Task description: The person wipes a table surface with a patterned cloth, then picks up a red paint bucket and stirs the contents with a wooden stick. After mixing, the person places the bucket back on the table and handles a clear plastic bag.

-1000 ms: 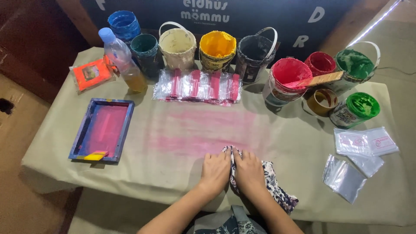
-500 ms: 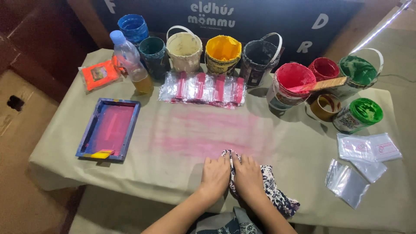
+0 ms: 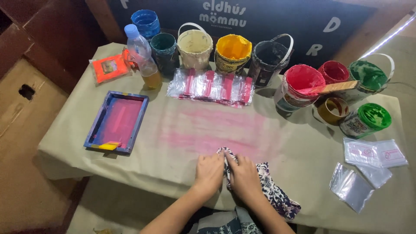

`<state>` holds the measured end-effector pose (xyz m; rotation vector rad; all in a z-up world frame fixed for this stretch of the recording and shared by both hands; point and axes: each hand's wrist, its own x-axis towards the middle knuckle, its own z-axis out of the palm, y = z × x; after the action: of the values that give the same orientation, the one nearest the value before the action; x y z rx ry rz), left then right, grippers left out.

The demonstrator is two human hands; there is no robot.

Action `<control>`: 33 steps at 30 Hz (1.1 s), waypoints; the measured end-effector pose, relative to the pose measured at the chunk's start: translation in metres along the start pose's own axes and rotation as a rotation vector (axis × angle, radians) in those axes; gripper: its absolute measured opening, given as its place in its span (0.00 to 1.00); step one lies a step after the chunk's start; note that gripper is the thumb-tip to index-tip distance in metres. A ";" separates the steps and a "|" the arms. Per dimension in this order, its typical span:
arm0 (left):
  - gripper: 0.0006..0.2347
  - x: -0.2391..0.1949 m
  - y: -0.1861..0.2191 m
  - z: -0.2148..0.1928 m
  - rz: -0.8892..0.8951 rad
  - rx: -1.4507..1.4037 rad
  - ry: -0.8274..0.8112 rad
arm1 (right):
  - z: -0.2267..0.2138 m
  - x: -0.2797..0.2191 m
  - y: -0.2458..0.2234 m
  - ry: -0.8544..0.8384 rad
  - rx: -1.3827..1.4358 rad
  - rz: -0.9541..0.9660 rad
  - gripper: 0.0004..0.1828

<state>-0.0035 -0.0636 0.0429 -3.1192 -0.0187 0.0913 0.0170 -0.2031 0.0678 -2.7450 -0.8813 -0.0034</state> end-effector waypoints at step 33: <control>0.22 0.023 -0.034 0.016 -0.099 -0.089 0.380 | 0.036 0.061 -0.008 0.228 -0.283 -0.128 0.29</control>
<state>0.0183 -0.0290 0.0260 -3.1580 -0.1734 -0.5150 0.0593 -0.1534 0.0403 -2.8564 -1.0589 -0.4903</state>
